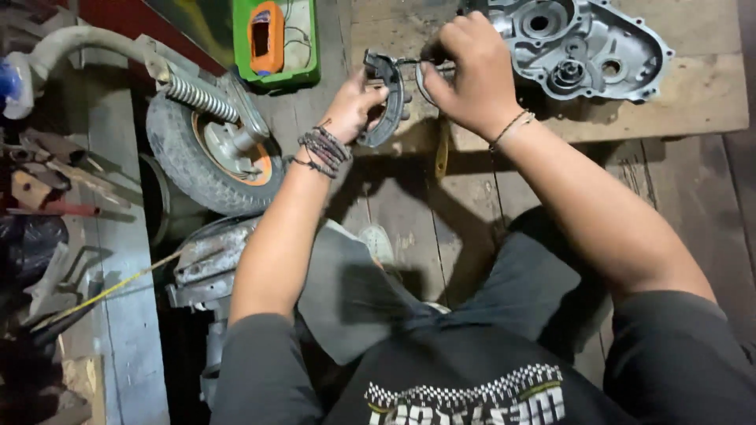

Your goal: Cleaning a motorcycle engine casing with a brush and inspecting brake shoe components.

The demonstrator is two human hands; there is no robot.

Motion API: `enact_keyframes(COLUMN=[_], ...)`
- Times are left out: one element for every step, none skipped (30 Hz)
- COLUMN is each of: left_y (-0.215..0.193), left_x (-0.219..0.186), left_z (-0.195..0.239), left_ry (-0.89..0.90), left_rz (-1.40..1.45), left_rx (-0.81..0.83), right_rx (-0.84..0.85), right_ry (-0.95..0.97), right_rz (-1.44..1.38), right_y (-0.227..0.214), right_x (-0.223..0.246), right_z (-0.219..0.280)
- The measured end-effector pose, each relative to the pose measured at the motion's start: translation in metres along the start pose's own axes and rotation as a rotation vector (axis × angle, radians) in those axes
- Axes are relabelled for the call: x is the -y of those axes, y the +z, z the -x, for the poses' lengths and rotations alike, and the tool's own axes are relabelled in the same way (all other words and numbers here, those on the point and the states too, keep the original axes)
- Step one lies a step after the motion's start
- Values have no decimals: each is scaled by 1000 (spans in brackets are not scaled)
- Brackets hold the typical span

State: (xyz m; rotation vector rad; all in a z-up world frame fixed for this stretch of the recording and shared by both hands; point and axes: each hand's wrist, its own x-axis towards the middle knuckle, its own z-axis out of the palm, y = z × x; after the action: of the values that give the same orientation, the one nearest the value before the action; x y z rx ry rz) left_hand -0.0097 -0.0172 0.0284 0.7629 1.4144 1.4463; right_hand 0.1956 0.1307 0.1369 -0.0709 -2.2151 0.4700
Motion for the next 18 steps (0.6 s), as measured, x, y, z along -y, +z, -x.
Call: enact_keyframes(left_y=[5, 7, 9, 11, 16, 20, 27, 32, 34, 35, 33, 31, 28, 28, 31, 33, 38, 43], left_x=[3, 9, 10, 11, 8, 5, 3, 2, 0, -1, 1, 4, 7, 7, 9, 11, 4, -3], left_z=[8, 13, 8, 2, 4, 6, 6, 5, 6, 7, 7, 6, 5, 5, 6, 7, 10, 14], left_ry=[-24, -31, -3, 26, 28, 19, 13, 18, 74, 131, 134, 117, 102, 106, 75, 44, 44, 25], left_rz=[-43, -41, -31, -21, -24, -62, -96, -94, -71, -49, -47, -27, -7, -5, -48, -91, -87, -72], left_rx=[24, 24, 36, 48, 47, 27, 8, 9, 13, 17, 4, -14, -33, -46, -59, -73, -75, -81], right_rx=[15, 18, 21, 24, 22, 10, 0, 1, 12, 22, 25, 90, 155, 158, 122, 87, 90, 95], right_ry=[-38, -32, -58, -84, -85, -125, -167, -171, -182, -194, -203, -199, -197, -208, -210, -211, -213, -197], right_rz=[16, 14, 55, 97, 97, 188, 283, 287, 291, 296, 287, 259, 232, 224, 291, 358, 357, 365], right_y=[-3, -4, -6, -8, -7, -6, -5, -5, -3, 1, -1, -1, -2, 1, 3, 6, 7, 7], right_x=[6, 13, 15, 17, 17, 18, 17, 17, 17, 18, 20, 21, 23, 17, 12, 7, 9, 11], right_z=[7, 11, 9, 7, 8, 7, 7, 10, 10, 10, 11, 11, 11, 11, 13, 16, 16, 16])
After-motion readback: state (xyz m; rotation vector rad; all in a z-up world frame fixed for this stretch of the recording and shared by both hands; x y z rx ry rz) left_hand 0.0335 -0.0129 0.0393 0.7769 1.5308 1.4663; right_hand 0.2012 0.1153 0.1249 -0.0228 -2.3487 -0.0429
